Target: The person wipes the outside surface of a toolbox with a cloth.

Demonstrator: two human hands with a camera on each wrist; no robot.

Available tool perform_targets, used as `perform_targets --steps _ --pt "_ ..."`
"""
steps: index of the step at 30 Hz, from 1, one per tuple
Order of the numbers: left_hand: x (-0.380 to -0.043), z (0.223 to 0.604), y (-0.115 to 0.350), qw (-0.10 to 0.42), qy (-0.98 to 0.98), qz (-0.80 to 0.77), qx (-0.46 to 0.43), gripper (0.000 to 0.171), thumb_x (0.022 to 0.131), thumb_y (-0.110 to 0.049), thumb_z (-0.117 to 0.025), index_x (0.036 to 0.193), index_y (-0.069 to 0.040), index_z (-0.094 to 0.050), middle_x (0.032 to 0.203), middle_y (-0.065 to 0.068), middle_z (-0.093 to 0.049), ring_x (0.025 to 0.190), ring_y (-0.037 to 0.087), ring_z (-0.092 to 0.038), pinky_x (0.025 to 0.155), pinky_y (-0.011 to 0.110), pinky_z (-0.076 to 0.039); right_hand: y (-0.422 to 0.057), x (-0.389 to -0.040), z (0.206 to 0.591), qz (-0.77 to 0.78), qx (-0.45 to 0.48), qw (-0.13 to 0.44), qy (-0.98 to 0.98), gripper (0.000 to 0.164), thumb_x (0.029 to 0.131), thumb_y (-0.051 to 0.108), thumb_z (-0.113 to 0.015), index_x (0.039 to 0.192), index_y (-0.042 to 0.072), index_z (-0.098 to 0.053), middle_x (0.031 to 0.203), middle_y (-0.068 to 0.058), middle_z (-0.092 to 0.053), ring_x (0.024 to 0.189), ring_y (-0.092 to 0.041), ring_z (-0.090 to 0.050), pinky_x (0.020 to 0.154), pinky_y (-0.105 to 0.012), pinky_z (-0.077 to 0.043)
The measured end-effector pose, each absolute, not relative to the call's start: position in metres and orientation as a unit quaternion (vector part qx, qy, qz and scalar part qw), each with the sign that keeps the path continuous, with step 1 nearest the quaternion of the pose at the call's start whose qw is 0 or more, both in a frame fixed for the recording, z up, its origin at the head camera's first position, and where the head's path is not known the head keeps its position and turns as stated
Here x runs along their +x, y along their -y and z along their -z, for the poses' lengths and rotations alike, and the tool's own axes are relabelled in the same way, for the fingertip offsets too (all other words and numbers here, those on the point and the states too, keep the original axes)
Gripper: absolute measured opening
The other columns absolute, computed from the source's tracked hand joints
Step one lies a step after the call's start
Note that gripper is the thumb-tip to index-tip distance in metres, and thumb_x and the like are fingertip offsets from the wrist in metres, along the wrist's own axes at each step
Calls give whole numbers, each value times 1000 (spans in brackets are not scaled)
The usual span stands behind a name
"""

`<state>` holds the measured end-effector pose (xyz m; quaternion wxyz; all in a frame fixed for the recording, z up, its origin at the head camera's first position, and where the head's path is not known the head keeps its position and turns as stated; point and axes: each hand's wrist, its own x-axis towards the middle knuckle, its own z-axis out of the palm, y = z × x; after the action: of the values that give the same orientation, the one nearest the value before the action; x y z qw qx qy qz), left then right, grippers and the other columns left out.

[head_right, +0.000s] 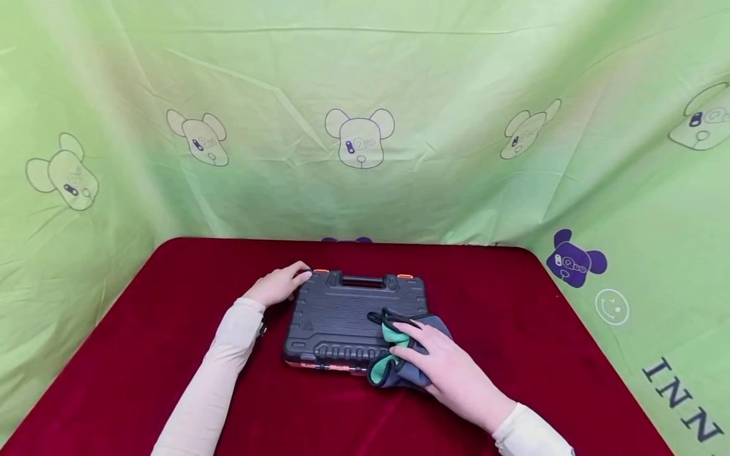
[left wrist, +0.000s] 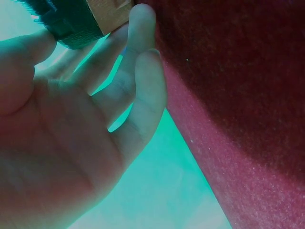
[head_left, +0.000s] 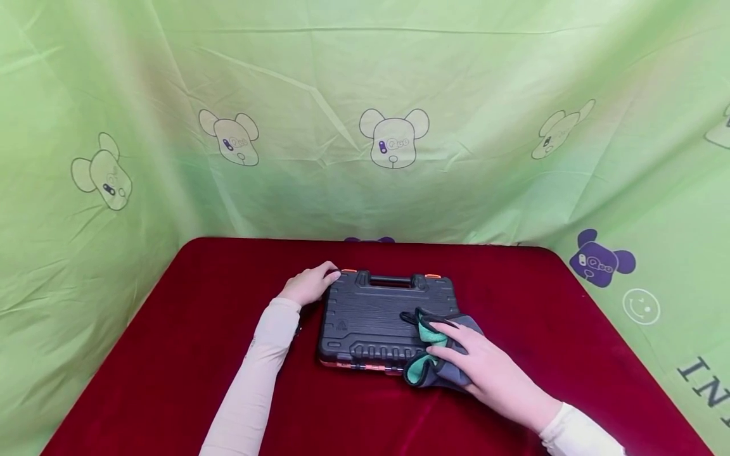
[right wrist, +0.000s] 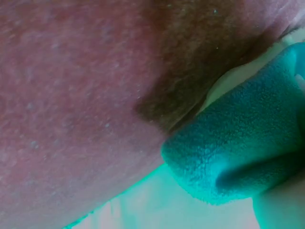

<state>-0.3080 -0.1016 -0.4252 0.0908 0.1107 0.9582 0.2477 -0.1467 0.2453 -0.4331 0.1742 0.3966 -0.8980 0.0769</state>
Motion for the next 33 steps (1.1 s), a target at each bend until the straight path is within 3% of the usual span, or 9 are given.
perform_targets --steps 4,9,19,33 --pt "-307 424 101 90 -958 -247 111 36 101 -43 -42 128 -24 -57 75 8 -69 72 20 -59 68 39 -46 -243 -147 433 -91 373 167 908 47 84 26 -71 130 32 -60 152 -3 -44 133 -22 -44 101 -36 -44" --pt "-307 425 100 91 -958 -250 111 36 101 -42 -43 128 -23 -57 85 9 -71 77 22 -60 70 40 -47 -239 -148 433 -122 299 147 935 50 78 31 -78 125 32 -61 145 -5 -48 124 -23 -51 89 -44 -58" --pt "-307 424 102 84 -960 -246 109 37 101 -42 -42 130 -23 -56 125 13 -69 103 28 -63 88 52 -51 -228 -163 426 -145 225 98 959 50 81 39 -74 127 29 -57 147 -8 -42 121 -25 -54 88 -45 -58" --pt "-308 426 101 84 -960 -245 110 37 101 -42 -43 130 -24 -56 124 12 -69 105 28 -63 88 53 -51 -226 -207 419 -143 205 71 966 52 86 41 -68 132 24 -53 151 -12 -36 107 -26 -64 72 -43 -61"
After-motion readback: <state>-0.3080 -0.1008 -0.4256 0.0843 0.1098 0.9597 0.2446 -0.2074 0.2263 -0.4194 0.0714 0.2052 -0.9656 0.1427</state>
